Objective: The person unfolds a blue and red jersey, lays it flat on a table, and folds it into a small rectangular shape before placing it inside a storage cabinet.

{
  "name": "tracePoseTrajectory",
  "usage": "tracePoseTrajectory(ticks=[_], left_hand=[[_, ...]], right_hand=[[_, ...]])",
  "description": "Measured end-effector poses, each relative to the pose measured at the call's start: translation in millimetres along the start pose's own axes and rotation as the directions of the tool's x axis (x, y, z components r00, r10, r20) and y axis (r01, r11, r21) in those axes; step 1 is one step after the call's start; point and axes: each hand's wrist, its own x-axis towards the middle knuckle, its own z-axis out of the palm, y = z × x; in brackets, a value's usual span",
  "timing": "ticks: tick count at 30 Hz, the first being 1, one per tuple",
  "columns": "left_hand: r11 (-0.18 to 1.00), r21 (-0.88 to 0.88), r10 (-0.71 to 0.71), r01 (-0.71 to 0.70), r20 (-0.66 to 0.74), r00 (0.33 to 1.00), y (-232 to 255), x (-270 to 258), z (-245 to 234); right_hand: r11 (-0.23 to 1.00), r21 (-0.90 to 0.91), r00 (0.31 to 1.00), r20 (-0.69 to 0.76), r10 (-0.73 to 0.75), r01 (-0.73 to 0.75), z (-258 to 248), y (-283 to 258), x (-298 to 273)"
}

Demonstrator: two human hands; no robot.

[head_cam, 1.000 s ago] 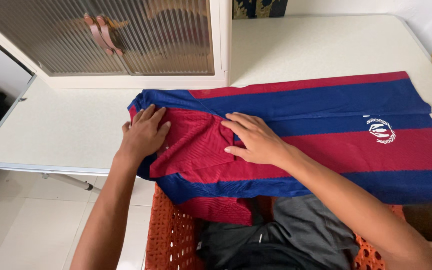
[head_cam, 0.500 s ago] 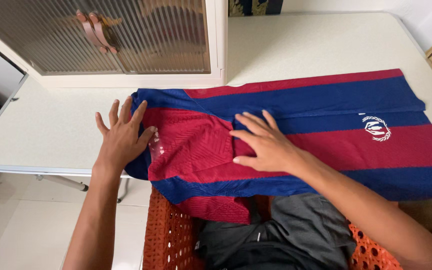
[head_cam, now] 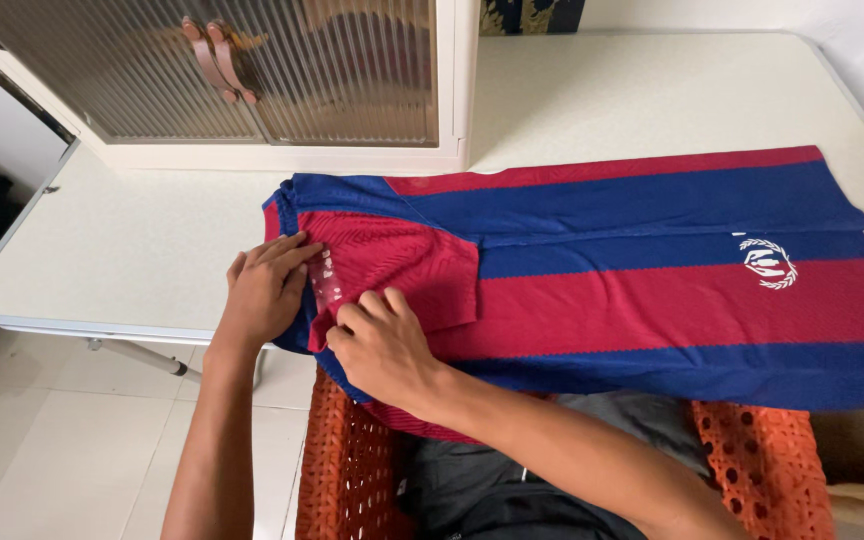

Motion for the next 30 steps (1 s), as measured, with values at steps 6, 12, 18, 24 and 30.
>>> tracePoseTrajectory(ticks=[6, 12, 18, 24, 30], left_hand=[[1.0, 0.0, -0.009, 0.009, -0.011, 1.0, 3, -1, -3], [0.988, 0.155, -0.007, 0.008, -0.008, 1.0, 22, 0, -21], [0.96, 0.062, 0.262, -0.272, 0.138, 0.955, 56, -35, -49], [0.963, -0.151, 0.253, -0.222, 0.236, 0.938, 63, -41, -54], [0.93, -0.311, 0.241, -0.196, 0.114, 0.964, 40, -30, -37]], right_hand=[[0.997, 0.035, 0.997, 0.034, -0.072, 0.07, -15, 10, -11], [0.924, 0.364, 0.971, 0.154, -0.182, 0.115, -32, 42, -28], [0.982, 0.188, 0.932, 0.355, -0.078, 0.01, -82, 121, -42], [0.973, 0.23, 0.899, 0.431, -0.081, -0.023, -98, 140, -39], [0.958, 0.286, 0.944, 0.308, -0.115, 0.023, -89, 139, -35]])
